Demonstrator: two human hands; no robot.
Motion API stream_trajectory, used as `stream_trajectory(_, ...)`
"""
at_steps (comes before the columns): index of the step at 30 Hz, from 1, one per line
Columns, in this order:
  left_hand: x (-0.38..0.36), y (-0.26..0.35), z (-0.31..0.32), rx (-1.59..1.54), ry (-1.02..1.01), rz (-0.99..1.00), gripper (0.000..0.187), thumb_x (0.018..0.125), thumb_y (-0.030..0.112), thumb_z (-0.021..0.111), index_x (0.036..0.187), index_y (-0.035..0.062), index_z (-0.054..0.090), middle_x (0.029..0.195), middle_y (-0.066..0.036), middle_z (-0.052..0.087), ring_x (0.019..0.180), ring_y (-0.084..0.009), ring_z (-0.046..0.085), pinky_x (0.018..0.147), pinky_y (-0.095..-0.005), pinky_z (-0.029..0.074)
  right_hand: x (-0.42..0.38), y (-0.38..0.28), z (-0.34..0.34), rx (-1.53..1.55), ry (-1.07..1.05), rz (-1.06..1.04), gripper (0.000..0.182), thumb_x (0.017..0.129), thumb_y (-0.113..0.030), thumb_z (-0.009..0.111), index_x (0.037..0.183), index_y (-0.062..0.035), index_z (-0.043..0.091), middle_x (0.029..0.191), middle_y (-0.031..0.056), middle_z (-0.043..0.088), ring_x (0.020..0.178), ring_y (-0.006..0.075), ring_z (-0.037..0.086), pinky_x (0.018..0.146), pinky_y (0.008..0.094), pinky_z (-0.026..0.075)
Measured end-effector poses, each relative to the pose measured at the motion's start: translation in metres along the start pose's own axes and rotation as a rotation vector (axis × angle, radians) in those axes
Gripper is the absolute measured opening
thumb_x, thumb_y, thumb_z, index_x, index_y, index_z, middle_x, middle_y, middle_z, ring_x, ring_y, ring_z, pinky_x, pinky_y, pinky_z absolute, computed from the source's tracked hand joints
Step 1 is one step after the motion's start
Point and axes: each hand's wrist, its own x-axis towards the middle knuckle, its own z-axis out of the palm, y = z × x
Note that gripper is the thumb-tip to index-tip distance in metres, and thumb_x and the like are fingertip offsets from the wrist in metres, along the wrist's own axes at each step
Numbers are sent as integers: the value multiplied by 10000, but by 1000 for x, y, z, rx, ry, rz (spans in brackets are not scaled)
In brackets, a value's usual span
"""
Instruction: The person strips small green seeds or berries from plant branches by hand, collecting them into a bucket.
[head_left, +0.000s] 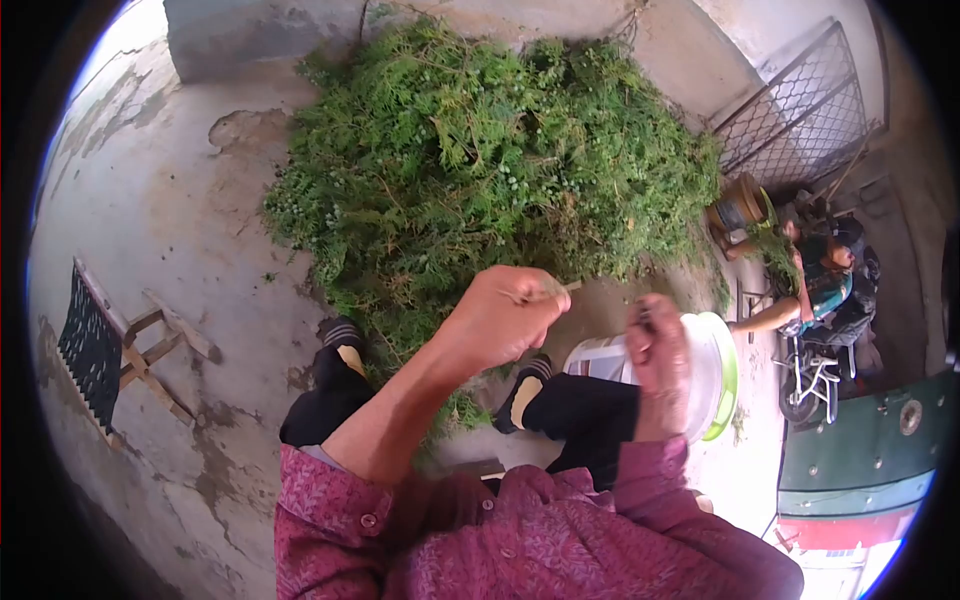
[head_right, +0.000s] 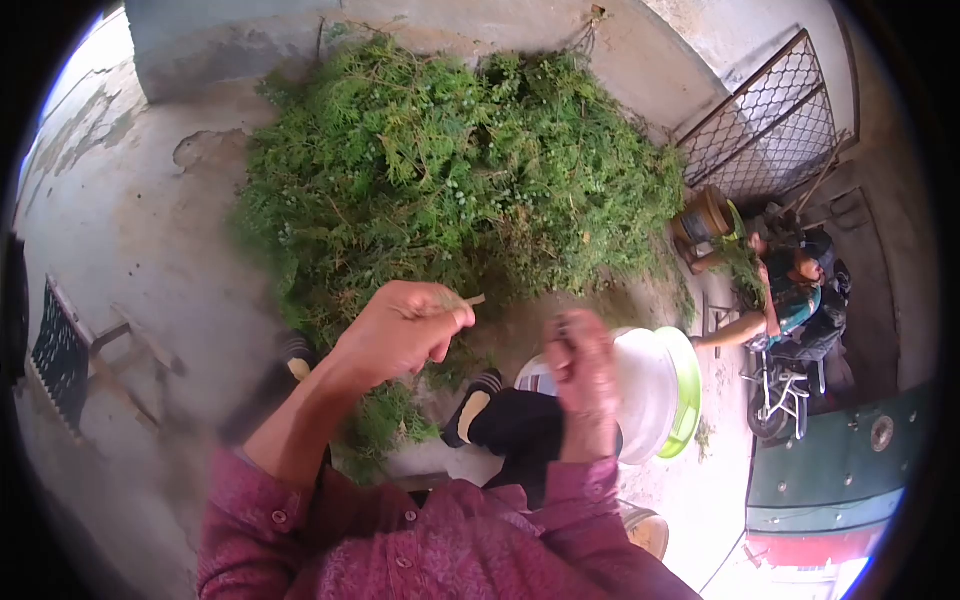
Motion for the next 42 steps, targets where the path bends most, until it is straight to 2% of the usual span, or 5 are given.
stream_trajectory(4,-11,-30,14,861,-402,53,200,699,174,601,848,42,615,697,-154,601,658,-303,582,582,-366,463,-13,-31,-133,-963,527,-171,234,789,-164,563,960,-5,581,783,75,608,642,146,579,558,242,442)
stream_trajectory(7,-20,-39,18,1087,-747,-109,292,638,235,609,873,61,611,805,-182,611,826,-363,575,695,-441,461,-36,-22,-184,-2013,221,-124,359,723,-199,605,1047,-44,586,955,159,620,910,314,587,832,353,446)
stream_trajectory(20,9,2,-19,1221,-72,-29,321,764,220,558,1006,9,558,905,-184,594,842,-344,581,729,-421,465,124,152,-74,-1432,-302,116,407,712,-349,598,1023,-86,608,921,120,634,864,259,604,772,346,471)
stream_trajectory(25,-4,-20,-26,1615,-3,-154,64,762,79,506,816,49,524,744,-128,550,708,-286,578,596,-403,440,131,275,-130,-1640,-598,540,403,680,-367,624,959,-77,640,939,125,632,887,289,590,784,356,465)
stream_trajectory(42,0,-18,-31,1593,-133,-190,143,692,32,517,835,16,507,727,-93,511,707,-233,544,597,-343,400,118,359,-143,-1718,-537,643,446,725,-311,549,1117,-102,580,1106,111,584,1042,295,527,906,353,403)
